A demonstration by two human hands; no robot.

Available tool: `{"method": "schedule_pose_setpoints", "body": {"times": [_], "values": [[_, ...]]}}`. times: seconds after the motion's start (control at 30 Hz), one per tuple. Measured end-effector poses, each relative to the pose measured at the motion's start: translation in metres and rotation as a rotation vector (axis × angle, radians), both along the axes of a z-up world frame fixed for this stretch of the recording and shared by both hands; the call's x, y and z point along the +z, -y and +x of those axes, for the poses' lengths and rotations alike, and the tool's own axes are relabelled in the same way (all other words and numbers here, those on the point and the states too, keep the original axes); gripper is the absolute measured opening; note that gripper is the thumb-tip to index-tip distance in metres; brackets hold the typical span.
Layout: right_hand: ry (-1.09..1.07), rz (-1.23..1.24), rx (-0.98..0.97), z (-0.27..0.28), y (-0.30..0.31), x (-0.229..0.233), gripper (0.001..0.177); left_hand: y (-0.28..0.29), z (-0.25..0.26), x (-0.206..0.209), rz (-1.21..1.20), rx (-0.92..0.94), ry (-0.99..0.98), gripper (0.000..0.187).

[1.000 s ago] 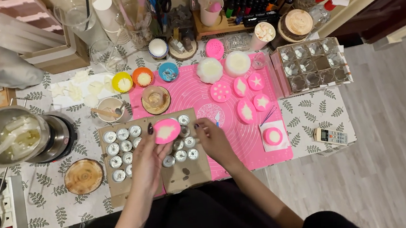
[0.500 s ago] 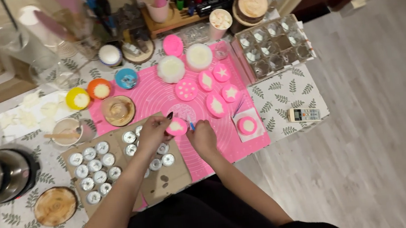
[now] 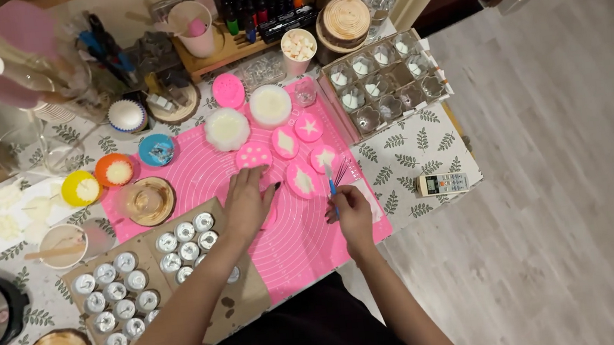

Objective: Preparing molds, decorating with wax, and stirring melted wax for candle making.

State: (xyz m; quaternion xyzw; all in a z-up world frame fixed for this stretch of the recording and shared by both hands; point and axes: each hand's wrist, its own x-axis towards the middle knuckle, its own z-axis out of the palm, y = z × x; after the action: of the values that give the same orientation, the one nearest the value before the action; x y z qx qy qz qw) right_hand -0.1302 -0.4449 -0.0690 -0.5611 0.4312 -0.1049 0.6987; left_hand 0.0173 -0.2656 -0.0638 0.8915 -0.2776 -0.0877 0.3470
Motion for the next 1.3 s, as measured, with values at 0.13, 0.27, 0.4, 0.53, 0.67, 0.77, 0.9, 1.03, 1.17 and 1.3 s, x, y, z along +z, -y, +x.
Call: {"method": "schedule_pose_setpoints", "body": {"times": [0.13,0.27,0.4,0.53,0.67,0.77,0.9,1.03,1.17,1.3], "values": [[0.022,0.054,-0.019,0.009,0.018,0.0,0.019,0.036,0.031,0.007,-0.056,-0.064,0.17,0.066],[0.015,0.09,-0.019,0.012,0.021,0.006,0.022,0.07,0.041,0.0,0.185,0.079,0.011,0.084],[0.026,0.083,-0.037,0.01,0.023,0.005,0.027,0.097,0.035,-0.01,0.344,0.21,-0.099,0.094],[0.037,0.101,-0.021,0.006,0.023,0.009,0.027,0.103,0.029,-0.027,0.283,0.271,0.002,0.095],[0.073,0.086,0.015,0.013,0.022,0.029,0.027,0.097,0.031,-0.027,0.105,0.322,-0.04,0.089],[0.124,0.058,0.049,0.022,0.02,0.065,0.031,0.086,0.03,-0.001,-0.186,0.309,-0.092,0.084],[0.261,0.065,0.192,0.035,0.012,0.103,0.039,0.056,0.015,0.041,-0.776,0.282,-0.564,0.087],[0.386,0.039,0.408,0.056,-0.007,0.148,0.037,-0.001,-0.002,0.036,-1.055,0.247,-0.692,0.099],[0.495,-0.013,0.601,0.084,-0.042,0.164,0.03,-0.07,-0.03,0.067,-0.963,0.262,-0.736,0.088],[0.573,0.225,0.619,0.108,-0.086,0.163,0.025,-0.122,-0.045,0.126,-0.986,0.329,-0.883,0.081]]}}
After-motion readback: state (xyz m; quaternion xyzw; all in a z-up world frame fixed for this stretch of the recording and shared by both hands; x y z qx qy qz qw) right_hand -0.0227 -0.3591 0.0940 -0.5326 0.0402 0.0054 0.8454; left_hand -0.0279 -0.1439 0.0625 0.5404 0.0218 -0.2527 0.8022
